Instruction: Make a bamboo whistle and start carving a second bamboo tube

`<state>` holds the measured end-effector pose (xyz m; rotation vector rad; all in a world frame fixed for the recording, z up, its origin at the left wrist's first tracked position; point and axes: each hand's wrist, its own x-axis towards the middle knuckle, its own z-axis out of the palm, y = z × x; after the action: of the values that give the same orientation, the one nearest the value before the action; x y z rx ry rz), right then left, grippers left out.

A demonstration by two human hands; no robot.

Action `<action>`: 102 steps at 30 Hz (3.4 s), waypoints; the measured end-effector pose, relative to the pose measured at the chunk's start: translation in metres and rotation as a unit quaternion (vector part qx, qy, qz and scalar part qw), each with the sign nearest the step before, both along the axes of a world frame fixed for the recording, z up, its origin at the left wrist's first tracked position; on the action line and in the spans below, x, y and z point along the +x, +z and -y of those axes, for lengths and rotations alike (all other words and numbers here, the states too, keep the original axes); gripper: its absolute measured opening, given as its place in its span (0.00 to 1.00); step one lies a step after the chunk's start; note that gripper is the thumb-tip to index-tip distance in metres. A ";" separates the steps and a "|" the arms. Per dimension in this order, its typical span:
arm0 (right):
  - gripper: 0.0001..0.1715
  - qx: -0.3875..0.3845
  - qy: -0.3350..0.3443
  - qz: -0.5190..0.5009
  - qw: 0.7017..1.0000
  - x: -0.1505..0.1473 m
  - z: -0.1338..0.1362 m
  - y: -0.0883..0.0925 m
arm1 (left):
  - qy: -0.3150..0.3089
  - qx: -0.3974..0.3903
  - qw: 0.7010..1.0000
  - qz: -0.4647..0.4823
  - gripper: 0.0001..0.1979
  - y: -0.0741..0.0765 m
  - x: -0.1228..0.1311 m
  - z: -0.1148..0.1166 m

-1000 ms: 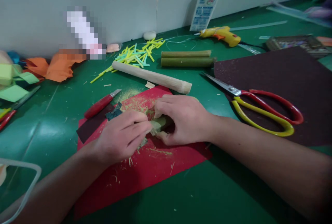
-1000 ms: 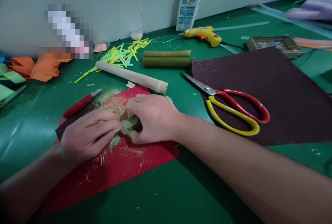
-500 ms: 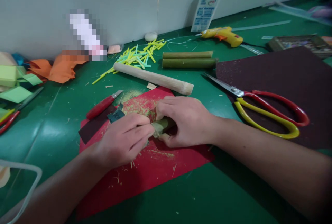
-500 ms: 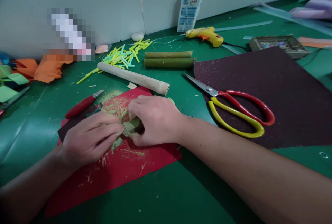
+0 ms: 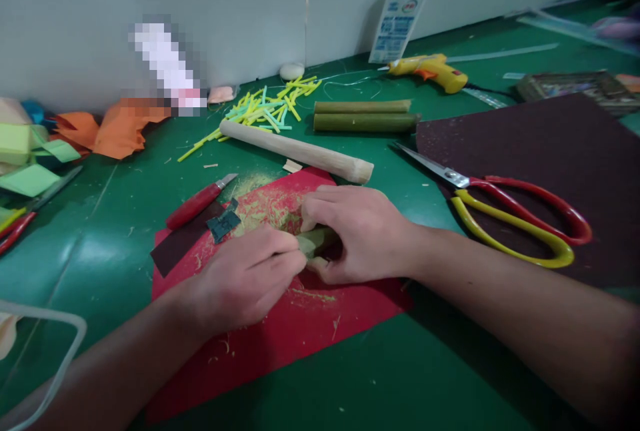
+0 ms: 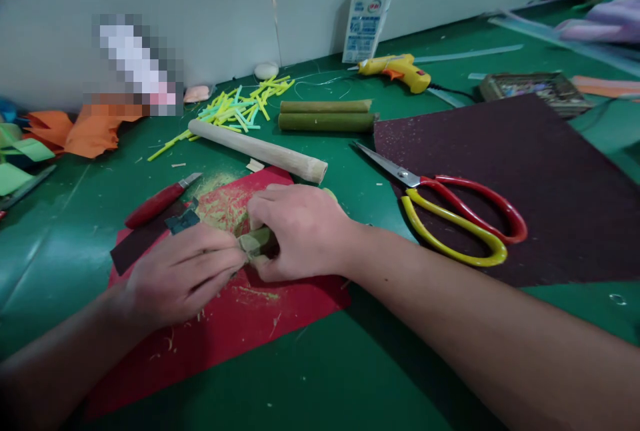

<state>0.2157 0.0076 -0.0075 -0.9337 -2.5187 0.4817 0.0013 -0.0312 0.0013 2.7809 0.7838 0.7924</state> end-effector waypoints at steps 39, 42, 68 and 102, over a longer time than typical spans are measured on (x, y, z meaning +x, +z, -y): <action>0.11 0.023 0.023 -0.014 0.999 0.001 -0.002 -0.002 | 0.016 0.047 0.999 -0.021 0.06 -0.001 -0.004 -0.003; 0.11 0.024 0.019 -0.015 0.999 0.000 -0.002 -0.001 | 0.019 0.050 0.998 -0.026 0.06 0.000 -0.005 -0.003; 0.12 0.049 0.038 -0.005 0.998 0.002 -0.005 -0.002 | 0.019 0.065 0.998 -0.014 0.06 0.001 -0.004 -0.008; 0.15 0.056 0.038 -0.010 0.998 0.001 -0.003 0.000 | 0.066 0.014 0.997 0.046 0.06 0.004 -0.005 -0.011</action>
<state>0.2167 0.0106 -0.0076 -0.7912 -2.5415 0.3664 -0.0033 -0.0206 0.0056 2.7168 0.9554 0.9531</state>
